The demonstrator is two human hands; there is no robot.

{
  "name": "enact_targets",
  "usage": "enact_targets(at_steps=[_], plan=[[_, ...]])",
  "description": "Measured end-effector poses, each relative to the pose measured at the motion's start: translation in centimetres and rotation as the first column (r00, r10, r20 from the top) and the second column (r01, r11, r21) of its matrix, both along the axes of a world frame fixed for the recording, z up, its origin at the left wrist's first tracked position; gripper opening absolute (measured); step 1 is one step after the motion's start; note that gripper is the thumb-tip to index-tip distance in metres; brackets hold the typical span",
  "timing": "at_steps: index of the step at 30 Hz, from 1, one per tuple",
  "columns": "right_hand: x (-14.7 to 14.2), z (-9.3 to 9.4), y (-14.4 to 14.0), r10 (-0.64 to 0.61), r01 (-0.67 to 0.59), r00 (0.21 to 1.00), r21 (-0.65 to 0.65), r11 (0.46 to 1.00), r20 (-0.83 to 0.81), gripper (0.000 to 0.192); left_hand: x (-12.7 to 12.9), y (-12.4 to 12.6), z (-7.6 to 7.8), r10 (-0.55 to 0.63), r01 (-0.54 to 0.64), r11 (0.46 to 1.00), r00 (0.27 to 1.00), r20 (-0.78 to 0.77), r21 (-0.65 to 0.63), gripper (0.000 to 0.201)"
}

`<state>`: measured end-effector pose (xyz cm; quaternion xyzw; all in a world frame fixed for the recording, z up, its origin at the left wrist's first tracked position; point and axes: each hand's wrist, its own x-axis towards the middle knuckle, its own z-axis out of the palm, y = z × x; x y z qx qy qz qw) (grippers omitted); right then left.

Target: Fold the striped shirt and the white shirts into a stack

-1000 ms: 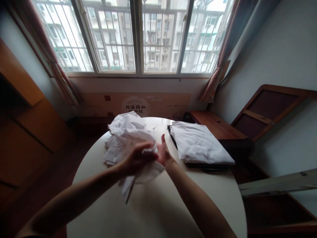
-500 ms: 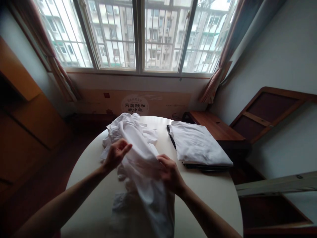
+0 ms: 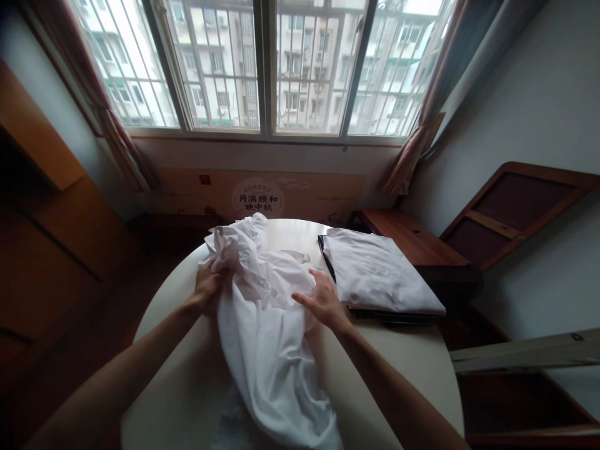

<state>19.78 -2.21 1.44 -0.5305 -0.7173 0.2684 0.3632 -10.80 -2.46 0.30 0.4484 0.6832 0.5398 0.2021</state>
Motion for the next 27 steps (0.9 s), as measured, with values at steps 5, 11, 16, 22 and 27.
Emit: enact_targets(at_steps=[5,11,16,22,27], plan=[[-2.2,-1.8,2.1,-0.023,0.016,0.999,-0.226,0.974,-0.025,0.071,-0.5,-0.1,1.3,-0.043,0.019,0.927,0.998,0.055,0.374,0.032],[1.4,2.9,2.8,-0.200,0.159,0.895,-0.133,0.978,-0.400,0.032,-3.7,0.3,5.5,0.343,-0.257,0.761,0.939,-0.033,0.596,0.025],[6.6,9.7,7.0,-0.336,0.563,0.772,0.335,0.755,-0.540,0.038,-6.1,3.4,7.4,0.424,-0.379,0.849,0.904,-0.048,0.367,0.023],[8.5,8.1,12.2,-0.447,0.466,0.884,0.320,0.824,-0.137,0.059,-4.8,7.5,6.9,0.205,-0.198,0.978,0.966,-0.155,0.058,0.039],[9.7,1.3,9.5,-0.484,0.487,0.870,0.017,0.873,-0.090,0.075,-1.3,3.6,5.9,0.055,0.022,0.994,0.743,-0.667,0.107,0.049]])
